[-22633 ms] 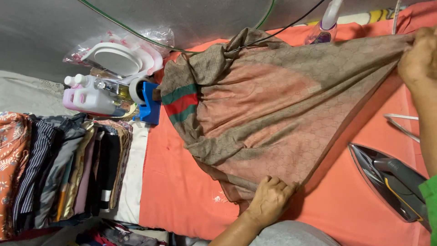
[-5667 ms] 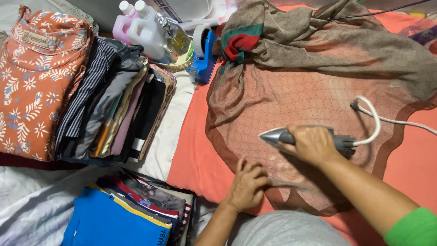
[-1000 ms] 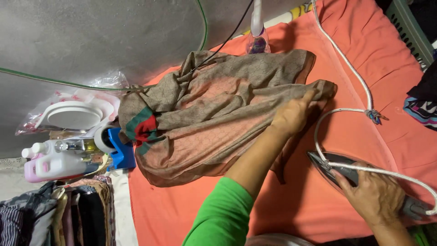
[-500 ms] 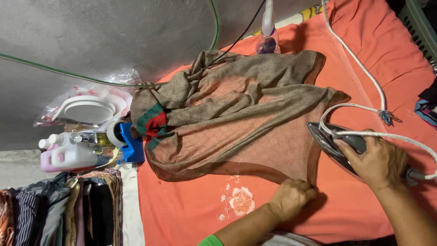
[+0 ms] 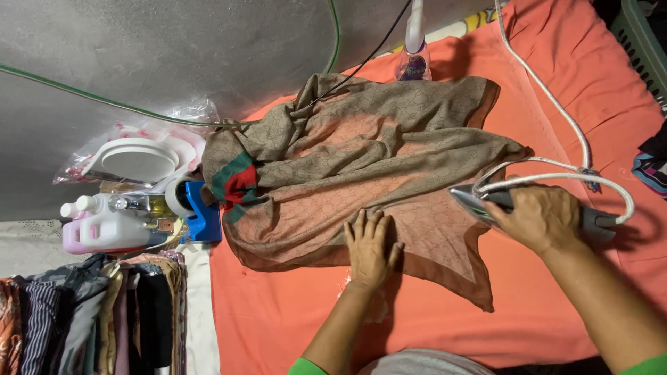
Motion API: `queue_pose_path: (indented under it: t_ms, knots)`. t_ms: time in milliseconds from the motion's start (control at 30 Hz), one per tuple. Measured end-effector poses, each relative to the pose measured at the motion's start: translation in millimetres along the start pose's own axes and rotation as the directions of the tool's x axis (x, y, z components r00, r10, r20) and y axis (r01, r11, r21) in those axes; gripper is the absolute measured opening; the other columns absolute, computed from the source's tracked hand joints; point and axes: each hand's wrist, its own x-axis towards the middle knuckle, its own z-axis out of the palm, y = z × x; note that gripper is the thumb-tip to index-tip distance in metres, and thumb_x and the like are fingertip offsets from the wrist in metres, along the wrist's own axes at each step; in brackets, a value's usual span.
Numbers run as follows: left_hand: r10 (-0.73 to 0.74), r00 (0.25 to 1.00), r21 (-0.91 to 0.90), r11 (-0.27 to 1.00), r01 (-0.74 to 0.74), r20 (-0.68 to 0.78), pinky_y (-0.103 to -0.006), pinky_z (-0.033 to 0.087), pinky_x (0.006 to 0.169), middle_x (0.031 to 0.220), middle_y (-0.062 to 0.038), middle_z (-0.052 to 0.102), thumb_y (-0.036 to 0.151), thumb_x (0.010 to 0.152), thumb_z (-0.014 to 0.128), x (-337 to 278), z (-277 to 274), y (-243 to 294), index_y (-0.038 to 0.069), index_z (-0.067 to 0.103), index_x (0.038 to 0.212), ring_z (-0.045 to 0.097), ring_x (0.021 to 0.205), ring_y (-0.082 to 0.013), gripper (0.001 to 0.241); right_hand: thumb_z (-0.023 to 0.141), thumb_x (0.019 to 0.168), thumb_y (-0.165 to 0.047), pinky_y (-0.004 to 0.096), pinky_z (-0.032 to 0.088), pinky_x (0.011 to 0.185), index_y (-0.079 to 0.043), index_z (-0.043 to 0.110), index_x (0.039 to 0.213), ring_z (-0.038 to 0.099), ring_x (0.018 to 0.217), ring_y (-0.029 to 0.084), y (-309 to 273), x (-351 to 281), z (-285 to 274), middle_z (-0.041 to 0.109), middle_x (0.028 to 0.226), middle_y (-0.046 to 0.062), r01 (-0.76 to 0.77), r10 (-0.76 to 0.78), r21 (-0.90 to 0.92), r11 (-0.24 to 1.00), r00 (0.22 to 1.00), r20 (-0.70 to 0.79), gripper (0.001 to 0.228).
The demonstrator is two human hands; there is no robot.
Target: The person lays a brown patterned garment on a coral-colored surface, sprays it with water, and irons it using a handheld iron. They repeatedly adjust the fabric and continue ironing different sections throughout the clip.
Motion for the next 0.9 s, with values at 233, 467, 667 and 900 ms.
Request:
queue_pose_path:
  t_ms: [233, 467, 667, 900]
  knots:
    - [-0.453, 0.875, -0.280, 0.829, 0.484, 0.170, -0.0388, 0.049, 0.112, 0.134, -0.006, 0.063, 0.029, 0.102, 0.064, 8, 45, -91, 0.018, 0.065, 0.128, 0.061, 0.123, -0.0252, 0.028, 0.073, 0.076, -0.058, 0.046, 0.061, 0.075, -0.010, 0.067, 0.102, 0.076, 0.083, 0.032, -32, 11, -2, 0.076, 0.092, 0.012, 0.484, -0.485, 0.133, 0.865, 0.874, -0.021, 0.055]
    - [-0.380, 0.908, 0.136, 0.923, 0.360, 0.179, -0.0701, 0.020, 0.113, 0.151, -0.015, 0.045, 0.032, 0.093, 0.064, 44, 44, -147, 0.018, 0.050, 0.146, 0.036, 0.142, -0.0398, 0.057, 0.071, 0.083, -0.059, 0.046, 0.060, 0.075, -0.009, 0.064, 0.110, 0.075, 0.081, 0.030, -73, 16, -17, 0.075, 0.090, 0.012, 0.336, -0.334, 0.014, 0.942, 0.929, 0.161, 0.057]
    - [-0.458, 0.885, 0.194, 0.879, 0.435, 0.088, -0.0739, 0.017, 0.113, 0.158, -0.017, 0.038, 0.025, 0.091, 0.064, 59, 45, -180, 0.008, 0.044, 0.151, 0.030, 0.146, -0.0418, 0.065, 0.070, 0.084, -0.058, 0.043, 0.060, 0.072, -0.012, 0.065, 0.102, 0.074, 0.074, 0.027, -95, 20, 4, 0.074, 0.084, 0.011, 0.553, -0.565, 0.114, 0.825, 0.800, 0.202, 0.050]
    - [-0.238, 0.971, -0.015, 0.971, 0.237, -0.009, -0.0579, 0.029, 0.124, 0.131, -0.017, 0.059, 0.019, 0.095, 0.071, 20, 52, -122, 0.007, 0.067, 0.113, 0.048, 0.134, -0.0332, 0.023, 0.071, 0.084, -0.056, 0.044, 0.054, 0.066, -0.008, 0.067, 0.100, 0.069, 0.070, 0.026, -130, 63, 2, 0.074, 0.080, 0.012, 0.371, -0.378, 0.102, 0.923, 0.924, 0.062, 0.051]
